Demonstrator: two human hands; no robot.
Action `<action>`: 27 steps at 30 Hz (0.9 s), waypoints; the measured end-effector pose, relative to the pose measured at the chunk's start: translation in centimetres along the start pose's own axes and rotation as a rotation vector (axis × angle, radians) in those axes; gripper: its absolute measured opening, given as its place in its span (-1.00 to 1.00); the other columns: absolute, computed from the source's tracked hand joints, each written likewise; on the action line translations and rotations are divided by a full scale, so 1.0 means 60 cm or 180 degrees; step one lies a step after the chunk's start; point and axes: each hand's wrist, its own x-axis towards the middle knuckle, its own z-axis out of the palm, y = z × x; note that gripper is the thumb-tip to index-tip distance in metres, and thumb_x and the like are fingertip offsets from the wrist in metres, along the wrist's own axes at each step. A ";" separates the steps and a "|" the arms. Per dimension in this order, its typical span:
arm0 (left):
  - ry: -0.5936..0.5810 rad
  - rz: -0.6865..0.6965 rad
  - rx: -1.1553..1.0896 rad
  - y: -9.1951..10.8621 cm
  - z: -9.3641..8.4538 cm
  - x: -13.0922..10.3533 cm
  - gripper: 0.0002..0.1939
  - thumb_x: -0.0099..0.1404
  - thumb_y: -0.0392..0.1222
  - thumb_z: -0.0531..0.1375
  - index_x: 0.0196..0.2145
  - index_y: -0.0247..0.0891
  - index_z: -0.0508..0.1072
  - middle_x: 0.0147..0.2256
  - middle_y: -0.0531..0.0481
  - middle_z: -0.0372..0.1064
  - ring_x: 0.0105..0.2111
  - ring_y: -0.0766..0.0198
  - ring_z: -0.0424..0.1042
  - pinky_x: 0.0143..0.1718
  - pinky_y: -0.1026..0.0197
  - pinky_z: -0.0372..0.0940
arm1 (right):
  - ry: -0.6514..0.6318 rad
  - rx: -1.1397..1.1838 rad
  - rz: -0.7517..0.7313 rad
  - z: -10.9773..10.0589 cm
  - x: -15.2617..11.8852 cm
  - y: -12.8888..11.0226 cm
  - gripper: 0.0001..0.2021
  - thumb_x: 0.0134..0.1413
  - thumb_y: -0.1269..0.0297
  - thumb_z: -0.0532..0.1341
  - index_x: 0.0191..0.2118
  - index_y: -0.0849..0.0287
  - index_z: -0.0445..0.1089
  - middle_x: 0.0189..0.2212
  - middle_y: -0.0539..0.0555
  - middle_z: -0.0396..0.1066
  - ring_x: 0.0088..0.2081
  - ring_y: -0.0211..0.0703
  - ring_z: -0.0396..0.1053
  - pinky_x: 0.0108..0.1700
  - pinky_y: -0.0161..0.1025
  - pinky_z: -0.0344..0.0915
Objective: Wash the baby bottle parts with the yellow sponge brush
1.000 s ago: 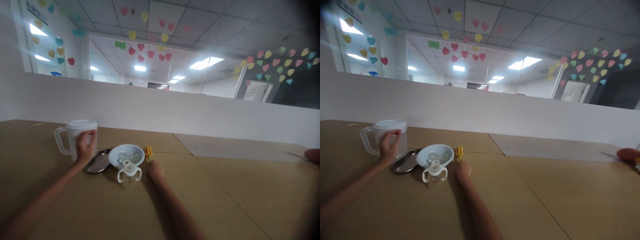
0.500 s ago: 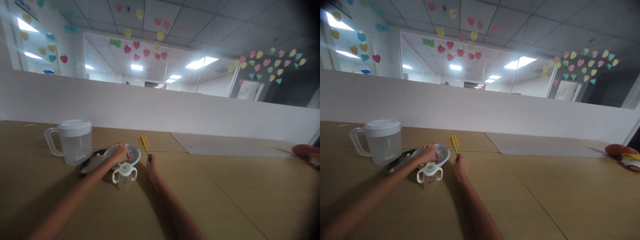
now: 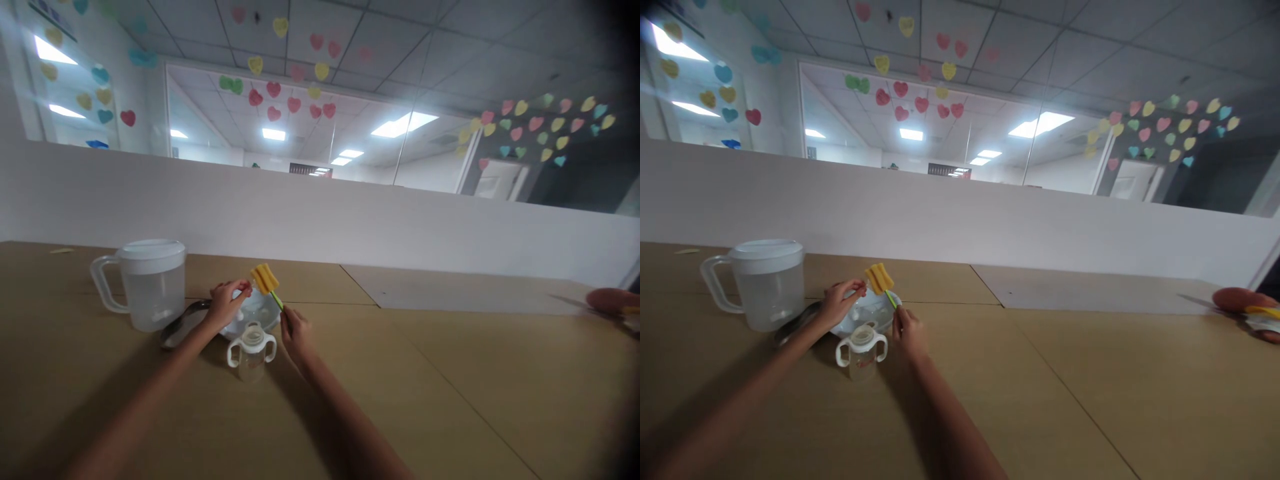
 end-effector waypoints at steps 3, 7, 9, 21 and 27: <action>0.0199 -0.0032 -0.0163 0.004 0.001 -0.003 -0.77 0.14 -0.07 0.08 -0.34 -0.20 0.46 -0.39 -0.01 0.49 -0.27 0.18 0.43 -0.08 0.11 0.17 | 0.0036 -0.0233 -0.0266 0.001 -0.005 -0.003 -0.66 0.26 0.28 -0.08 -0.06 0.26 0.37 -0.39 0.16 0.44 -0.42 -0.19 0.38 -0.41 -0.37 0.19; 0.0237 -0.0223 -0.0512 0.008 -0.002 -0.007 -0.78 0.07 -0.08 0.09 -0.39 -0.21 0.45 -0.44 0.00 0.46 -0.35 0.18 0.41 -0.22 0.18 0.23 | 0.0044 -0.0563 -0.0447 0.003 -0.008 -0.003 -0.65 0.28 0.29 -0.09 -0.03 0.26 0.36 -0.38 0.15 0.45 -0.46 -0.22 0.38 -0.46 -0.38 0.16; 0.0209 -0.0293 -0.0702 0.009 0.000 -0.010 -0.78 0.05 -0.05 0.10 -0.45 -0.21 0.44 -0.50 0.03 0.42 -0.41 0.20 0.39 -0.28 0.20 0.22 | 0.0046 -0.0718 -0.0517 -0.001 -0.007 -0.001 -0.65 0.28 0.29 -0.09 -0.02 0.26 0.36 -0.38 0.14 0.45 -0.48 -0.23 0.37 -0.48 -0.38 0.14; 0.0508 -0.0348 -0.1580 0.016 0.013 0.043 -0.61 0.05 0.11 0.19 -0.35 -0.28 0.51 -0.32 -0.05 0.47 -0.24 0.19 0.40 -0.12 0.19 0.24 | 0.0321 -0.0686 0.0058 -0.011 0.000 0.018 -0.70 0.26 0.31 -0.06 -0.11 0.25 0.39 -0.30 0.17 0.48 -0.39 -0.18 0.42 -0.38 -0.36 0.22; 0.0567 -0.0450 -0.1503 0.032 0.014 0.051 -0.61 0.00 0.04 0.26 -0.30 -0.30 0.56 -0.27 -0.11 0.51 -0.21 0.13 0.43 -0.09 0.13 0.27 | -0.0164 -0.0690 -0.0009 -0.009 -0.005 0.009 -0.74 0.22 0.34 0.00 -0.15 0.20 0.41 -0.39 0.11 0.46 -0.42 -0.22 0.38 -0.42 -0.39 0.14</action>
